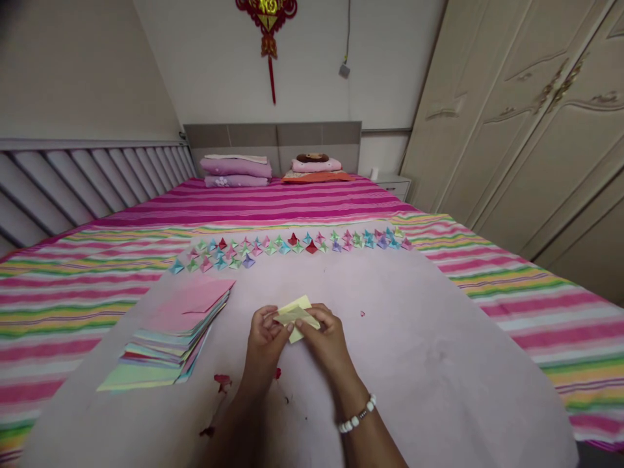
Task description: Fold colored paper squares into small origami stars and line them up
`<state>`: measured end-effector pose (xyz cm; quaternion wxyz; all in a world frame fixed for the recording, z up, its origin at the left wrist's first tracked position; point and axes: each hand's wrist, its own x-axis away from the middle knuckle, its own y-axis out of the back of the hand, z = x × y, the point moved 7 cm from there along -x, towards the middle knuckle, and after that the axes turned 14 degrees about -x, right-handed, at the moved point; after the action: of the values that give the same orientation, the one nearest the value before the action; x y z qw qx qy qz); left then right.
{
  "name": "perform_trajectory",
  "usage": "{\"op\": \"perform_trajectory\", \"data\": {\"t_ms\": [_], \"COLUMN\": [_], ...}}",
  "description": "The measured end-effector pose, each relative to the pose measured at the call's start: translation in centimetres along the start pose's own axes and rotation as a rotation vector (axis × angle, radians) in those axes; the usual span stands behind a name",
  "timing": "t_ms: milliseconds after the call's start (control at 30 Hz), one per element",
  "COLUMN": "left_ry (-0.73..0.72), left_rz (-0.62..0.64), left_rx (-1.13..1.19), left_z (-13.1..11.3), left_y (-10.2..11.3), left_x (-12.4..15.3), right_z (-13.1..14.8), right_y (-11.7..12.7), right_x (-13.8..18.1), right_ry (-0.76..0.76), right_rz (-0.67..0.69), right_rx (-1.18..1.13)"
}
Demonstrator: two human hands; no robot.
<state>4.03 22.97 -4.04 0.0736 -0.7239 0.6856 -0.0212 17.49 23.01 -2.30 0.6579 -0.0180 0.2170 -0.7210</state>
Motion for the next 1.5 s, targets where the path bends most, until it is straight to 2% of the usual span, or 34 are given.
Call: {"op": "perform_trajectory", "data": {"t_ms": [167,433,667,867,1167,1267,1400,1500], "left_ry": [-0.026,0.064,0.168,0.214,0.174,0.177,0.168,0.151], "left_rz": [0.066,0.143,0.092,0.111,0.155,0.143,0.063,0.067], "left_rx": [-0.056,-0.045,-0.025,-0.012,0.032,0.096,0.001,-0.015], "left_z": [-0.2,0.6,1.7,2.1,1.5,1.3,1.5,1.4], "left_y": [-0.2,-0.2,0.7,0.8,0.2,0.2,0.8,0.6], "left_x": [0.0,-0.3,-0.4,-0.5,0.0,0.1,-0.1,-0.1], "right_z": [-0.1,0.0,-1.3,-1.1,-1.1,-1.2,-1.6,-1.8], "right_y": [0.4,0.2,0.2,0.3,0.8,0.6,0.3,0.3], "right_x": [0.0,0.1,0.4,0.4,0.5,0.6,0.7,0.7], "right_ry": [-0.011,-0.048,-0.198,-0.197,-0.234,-0.24,-0.263,-0.265], "right_rz": [-0.029,-0.022,-0.057,-0.086,-0.205,-0.197,-0.165,-0.167], "right_rx": [-0.004,-0.059,-0.232,-0.273,-0.299,-0.309,-0.323,-0.335]}}
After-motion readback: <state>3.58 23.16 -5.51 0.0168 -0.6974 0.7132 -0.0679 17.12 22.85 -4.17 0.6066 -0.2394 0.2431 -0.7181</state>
